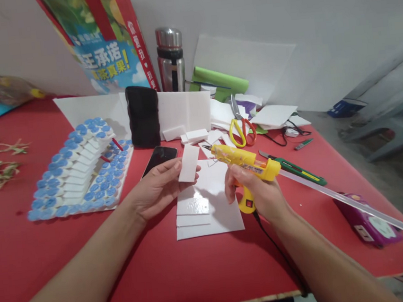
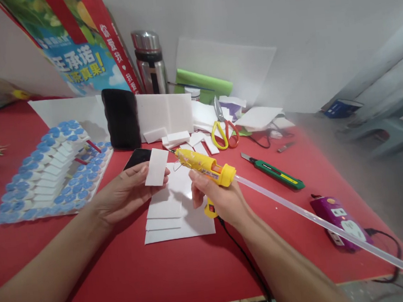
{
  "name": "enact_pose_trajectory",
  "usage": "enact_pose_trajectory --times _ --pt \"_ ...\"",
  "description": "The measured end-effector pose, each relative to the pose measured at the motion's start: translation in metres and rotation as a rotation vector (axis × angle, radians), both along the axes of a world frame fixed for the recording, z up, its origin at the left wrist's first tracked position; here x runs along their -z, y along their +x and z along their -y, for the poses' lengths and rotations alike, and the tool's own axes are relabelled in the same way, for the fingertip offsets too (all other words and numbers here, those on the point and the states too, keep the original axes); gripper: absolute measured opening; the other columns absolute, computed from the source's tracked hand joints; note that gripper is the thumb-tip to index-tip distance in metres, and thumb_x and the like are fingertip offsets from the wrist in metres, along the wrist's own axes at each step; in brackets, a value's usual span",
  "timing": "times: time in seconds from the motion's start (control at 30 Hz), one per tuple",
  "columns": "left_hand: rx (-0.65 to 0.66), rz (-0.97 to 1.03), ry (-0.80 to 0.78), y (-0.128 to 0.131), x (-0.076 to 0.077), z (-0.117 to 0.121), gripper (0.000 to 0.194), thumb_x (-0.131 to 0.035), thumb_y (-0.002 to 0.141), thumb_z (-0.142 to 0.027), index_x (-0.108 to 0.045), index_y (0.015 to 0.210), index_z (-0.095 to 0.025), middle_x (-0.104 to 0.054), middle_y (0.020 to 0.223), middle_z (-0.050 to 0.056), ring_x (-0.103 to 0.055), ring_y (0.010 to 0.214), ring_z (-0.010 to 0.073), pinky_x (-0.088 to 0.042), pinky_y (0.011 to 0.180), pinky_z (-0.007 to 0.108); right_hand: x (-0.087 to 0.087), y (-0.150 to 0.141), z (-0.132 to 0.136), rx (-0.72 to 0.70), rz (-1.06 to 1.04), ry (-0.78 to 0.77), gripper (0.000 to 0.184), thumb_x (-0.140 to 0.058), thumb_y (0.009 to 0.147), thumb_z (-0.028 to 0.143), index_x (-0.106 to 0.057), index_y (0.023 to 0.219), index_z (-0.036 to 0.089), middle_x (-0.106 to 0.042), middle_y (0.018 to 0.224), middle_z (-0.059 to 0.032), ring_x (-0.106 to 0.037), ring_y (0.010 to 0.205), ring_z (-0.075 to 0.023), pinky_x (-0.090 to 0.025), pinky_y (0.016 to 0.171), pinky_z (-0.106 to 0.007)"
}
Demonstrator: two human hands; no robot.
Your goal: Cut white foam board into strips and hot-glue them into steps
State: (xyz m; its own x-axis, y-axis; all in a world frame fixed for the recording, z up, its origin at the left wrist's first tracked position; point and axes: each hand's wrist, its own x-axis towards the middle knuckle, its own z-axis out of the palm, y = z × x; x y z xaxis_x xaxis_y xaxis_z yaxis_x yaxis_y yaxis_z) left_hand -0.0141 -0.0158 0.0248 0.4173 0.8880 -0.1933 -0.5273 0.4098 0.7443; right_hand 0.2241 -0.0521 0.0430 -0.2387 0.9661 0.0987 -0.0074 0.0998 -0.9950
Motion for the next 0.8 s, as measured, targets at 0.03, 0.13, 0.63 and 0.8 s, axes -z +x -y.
enact_pose_trajectory --times 0.03,0.13,0.63,0.8 --pt "0.007 0.0 0.0 0.0004 0.0001 0.0005 0.032 -0.089 0.082 -0.028 -0.082 0.109 -0.012 -0.083 0.101 0.01 -0.077 0.089 0.0176 -0.064 0.087 0.026 -0.0008 0.0 0.0 -0.005 0.01 -0.003 0.051 -0.06 0.101 0.055 -0.067 0.064 0.022 -0.065 0.058 -0.001 -0.063 0.055 -0.0161 -0.051 0.059 -0.032" --pt "0.023 0.003 -0.008 0.0012 0.0005 0.0011 0.033 -0.09 0.081 -0.03 -0.083 0.108 -0.013 -0.083 0.101 0.01 -0.078 0.089 0.0179 -0.063 0.089 0.027 -0.0042 -0.0018 0.0024 -0.025 0.042 -0.02 0.054 -0.061 0.099 0.058 -0.064 0.06 0.022 -0.063 0.056 -0.0014 -0.062 0.054 -0.0158 -0.049 0.055 -0.031" --pt "0.041 -0.039 -0.016 0.0006 0.0015 0.0014 0.037 -0.093 0.077 -0.03 -0.083 0.109 -0.013 -0.083 0.101 0.011 -0.077 0.089 0.0182 -0.061 0.09 0.03 -0.0064 -0.0078 0.0065 -0.014 0.002 -0.09 0.052 -0.067 0.094 0.059 -0.058 0.058 0.022 -0.055 0.051 0.0025 -0.06 0.048 -0.0144 -0.048 0.05 -0.028" --pt "0.042 -0.043 -0.016 0.0003 0.0012 0.0018 0.037 -0.092 0.078 -0.029 -0.083 0.11 -0.013 -0.083 0.102 0.012 -0.077 0.089 0.019 -0.061 0.089 0.03 -0.0063 -0.0073 0.0063 -0.023 0.001 -0.085 0.052 -0.066 0.094 0.058 -0.058 0.058 0.022 -0.055 0.051 0.0022 -0.06 0.048 -0.0145 -0.048 0.051 -0.029"
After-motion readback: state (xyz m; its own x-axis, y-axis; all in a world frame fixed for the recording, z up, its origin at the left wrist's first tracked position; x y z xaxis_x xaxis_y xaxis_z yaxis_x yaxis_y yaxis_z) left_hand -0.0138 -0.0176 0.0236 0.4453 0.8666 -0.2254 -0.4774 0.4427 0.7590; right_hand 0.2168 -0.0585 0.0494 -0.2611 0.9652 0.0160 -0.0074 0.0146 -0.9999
